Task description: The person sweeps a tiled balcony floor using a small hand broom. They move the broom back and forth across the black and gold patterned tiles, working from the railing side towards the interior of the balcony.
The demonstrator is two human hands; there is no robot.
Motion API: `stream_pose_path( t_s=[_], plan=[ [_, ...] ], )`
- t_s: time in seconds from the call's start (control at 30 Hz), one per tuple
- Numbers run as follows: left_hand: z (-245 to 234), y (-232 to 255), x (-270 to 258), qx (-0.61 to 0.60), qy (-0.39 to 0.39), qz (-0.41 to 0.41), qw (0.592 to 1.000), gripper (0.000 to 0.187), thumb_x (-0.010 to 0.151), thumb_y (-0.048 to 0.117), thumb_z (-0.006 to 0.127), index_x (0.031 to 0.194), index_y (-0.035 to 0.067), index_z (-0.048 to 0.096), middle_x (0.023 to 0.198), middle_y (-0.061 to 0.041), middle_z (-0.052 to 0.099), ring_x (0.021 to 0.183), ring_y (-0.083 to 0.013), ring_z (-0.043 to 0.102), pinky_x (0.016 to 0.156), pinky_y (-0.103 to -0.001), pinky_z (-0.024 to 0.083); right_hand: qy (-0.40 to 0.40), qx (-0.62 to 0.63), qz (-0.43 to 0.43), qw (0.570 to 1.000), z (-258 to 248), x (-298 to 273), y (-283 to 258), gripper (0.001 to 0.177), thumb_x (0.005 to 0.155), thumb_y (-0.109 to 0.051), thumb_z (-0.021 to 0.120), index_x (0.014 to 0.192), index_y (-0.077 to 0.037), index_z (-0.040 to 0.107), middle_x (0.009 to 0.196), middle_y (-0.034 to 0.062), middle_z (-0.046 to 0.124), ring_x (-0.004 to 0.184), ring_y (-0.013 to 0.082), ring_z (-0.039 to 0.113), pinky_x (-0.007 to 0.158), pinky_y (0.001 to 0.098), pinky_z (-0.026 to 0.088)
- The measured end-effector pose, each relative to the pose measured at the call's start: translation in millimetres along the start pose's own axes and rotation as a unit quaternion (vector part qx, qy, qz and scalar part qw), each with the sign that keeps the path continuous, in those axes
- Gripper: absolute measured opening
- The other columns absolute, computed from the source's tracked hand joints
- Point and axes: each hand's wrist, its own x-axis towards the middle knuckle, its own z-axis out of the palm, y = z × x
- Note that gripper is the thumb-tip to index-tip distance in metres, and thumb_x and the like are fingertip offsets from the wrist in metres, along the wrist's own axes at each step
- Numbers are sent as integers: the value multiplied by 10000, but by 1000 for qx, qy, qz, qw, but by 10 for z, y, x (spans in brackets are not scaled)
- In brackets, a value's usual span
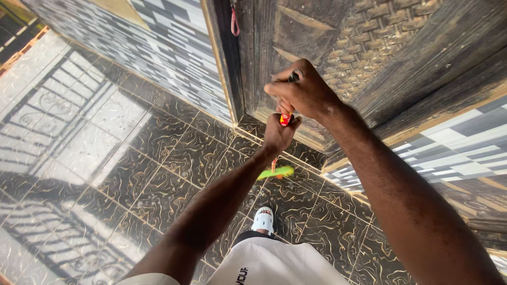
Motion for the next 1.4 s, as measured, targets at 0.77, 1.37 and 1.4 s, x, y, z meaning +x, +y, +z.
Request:
stream_pose_path(
  t_s=[0.77,1.37,1.4],
  plan=[
    [-169,334,713,99,189,232,949,200,802,150,641,700,-22,637,590,-150,604,488,-168,597,477,-330,437,67,59,-112,990,-314,130,-273,340,889,-28,583,560,-78,515,470,24,492,380,91,505,456,259,542],
    [1256,432,-558,-49,-37,8,998,312,779,174,532,525,20,435,440,-39,421,424,-105,320,391,-349,286,90,64,65,992,-724,-884,-30,280,785,-98,654,554,-66,500,460,21,474,366,110,542,420,335,588],
    [1269,447,-588,-51,-29,-13,998,308,779,165,540,533,14,436,447,-37,416,413,-115,319,384,-354,275,83,64,59,993,-738,-936,-52,270,787,-102,658,562,-73,511,460,21,480,366,112,543,425,332,590]
  ],
)
